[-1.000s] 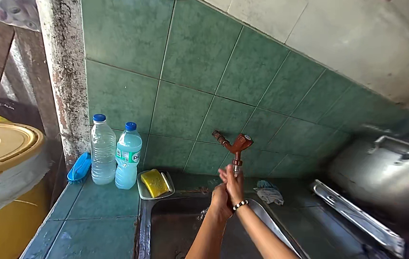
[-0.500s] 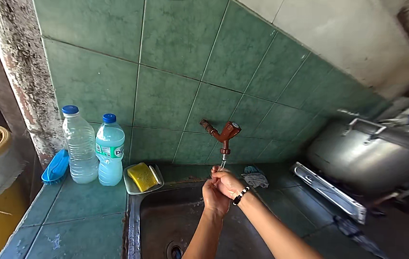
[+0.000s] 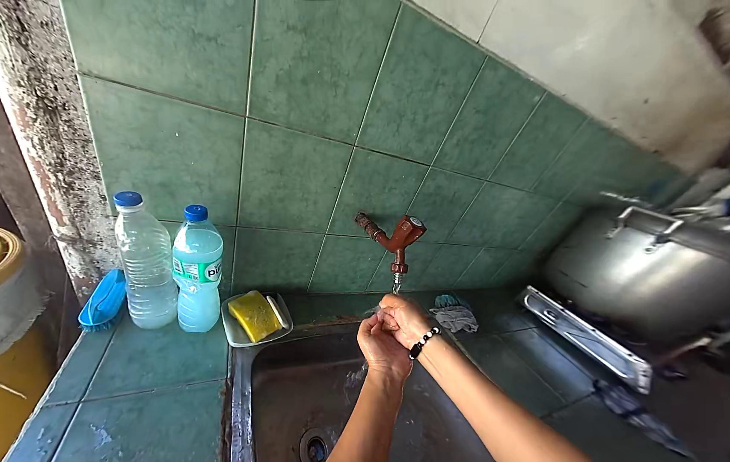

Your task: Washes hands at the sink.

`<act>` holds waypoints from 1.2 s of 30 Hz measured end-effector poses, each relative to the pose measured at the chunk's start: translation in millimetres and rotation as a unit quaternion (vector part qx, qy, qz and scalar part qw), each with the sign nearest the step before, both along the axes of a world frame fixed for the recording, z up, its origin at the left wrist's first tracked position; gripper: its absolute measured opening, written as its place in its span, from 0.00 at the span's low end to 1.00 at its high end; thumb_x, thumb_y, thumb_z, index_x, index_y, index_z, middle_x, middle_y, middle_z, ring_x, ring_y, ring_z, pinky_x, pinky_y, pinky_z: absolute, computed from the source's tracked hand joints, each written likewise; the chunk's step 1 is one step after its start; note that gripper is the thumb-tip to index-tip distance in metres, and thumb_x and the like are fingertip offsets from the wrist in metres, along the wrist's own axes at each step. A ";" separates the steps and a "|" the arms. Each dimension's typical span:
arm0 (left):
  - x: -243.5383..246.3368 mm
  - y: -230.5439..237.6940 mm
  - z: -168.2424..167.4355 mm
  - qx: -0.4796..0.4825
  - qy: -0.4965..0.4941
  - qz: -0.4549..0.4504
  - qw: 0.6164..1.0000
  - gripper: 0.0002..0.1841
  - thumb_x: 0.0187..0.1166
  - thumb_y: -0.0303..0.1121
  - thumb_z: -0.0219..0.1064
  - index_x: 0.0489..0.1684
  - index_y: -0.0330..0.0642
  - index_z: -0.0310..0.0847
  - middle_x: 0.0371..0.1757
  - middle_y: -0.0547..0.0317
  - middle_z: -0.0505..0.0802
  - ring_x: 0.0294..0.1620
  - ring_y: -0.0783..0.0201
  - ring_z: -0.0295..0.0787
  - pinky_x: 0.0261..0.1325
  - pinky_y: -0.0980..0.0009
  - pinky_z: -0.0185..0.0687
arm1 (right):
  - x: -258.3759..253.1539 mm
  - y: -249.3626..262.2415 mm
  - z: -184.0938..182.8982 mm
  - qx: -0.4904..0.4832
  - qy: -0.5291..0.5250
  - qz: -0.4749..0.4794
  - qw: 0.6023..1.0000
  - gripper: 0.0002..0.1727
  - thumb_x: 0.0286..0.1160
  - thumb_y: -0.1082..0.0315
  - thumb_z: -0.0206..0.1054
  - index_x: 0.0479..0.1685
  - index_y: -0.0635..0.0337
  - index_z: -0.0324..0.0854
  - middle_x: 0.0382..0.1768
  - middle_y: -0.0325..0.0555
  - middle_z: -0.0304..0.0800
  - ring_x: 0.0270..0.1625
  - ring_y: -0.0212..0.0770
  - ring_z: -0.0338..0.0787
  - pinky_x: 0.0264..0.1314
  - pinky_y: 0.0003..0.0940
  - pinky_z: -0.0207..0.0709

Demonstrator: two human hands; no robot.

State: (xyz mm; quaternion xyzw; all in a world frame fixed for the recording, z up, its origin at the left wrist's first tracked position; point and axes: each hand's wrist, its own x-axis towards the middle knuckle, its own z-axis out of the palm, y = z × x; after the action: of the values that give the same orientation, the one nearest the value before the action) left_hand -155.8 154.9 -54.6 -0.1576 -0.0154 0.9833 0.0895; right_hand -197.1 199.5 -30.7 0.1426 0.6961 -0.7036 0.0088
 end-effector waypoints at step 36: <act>-25.9 -23.7 -0.6 -0.101 0.042 -0.044 0.993 0.15 0.96 0.33 0.41 0.41 0.43 0.73 0.20 0.71 0.81 0.14 0.82 0.76 0.20 0.89 0.75 | -37.1 7.1 169.6 0.690 0.182 0.291 0.638 0.25 0.89 0.59 0.60 0.75 0.69 0.73 0.73 0.68 0.77 0.72 0.62 0.82 0.75 0.58 0.74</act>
State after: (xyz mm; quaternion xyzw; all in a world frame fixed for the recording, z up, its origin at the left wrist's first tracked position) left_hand -181.7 131.1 -55.2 -0.1245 0.0949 0.9807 0.1173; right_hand -234.2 206.6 138.8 -0.2338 0.9722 0.0079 -0.0142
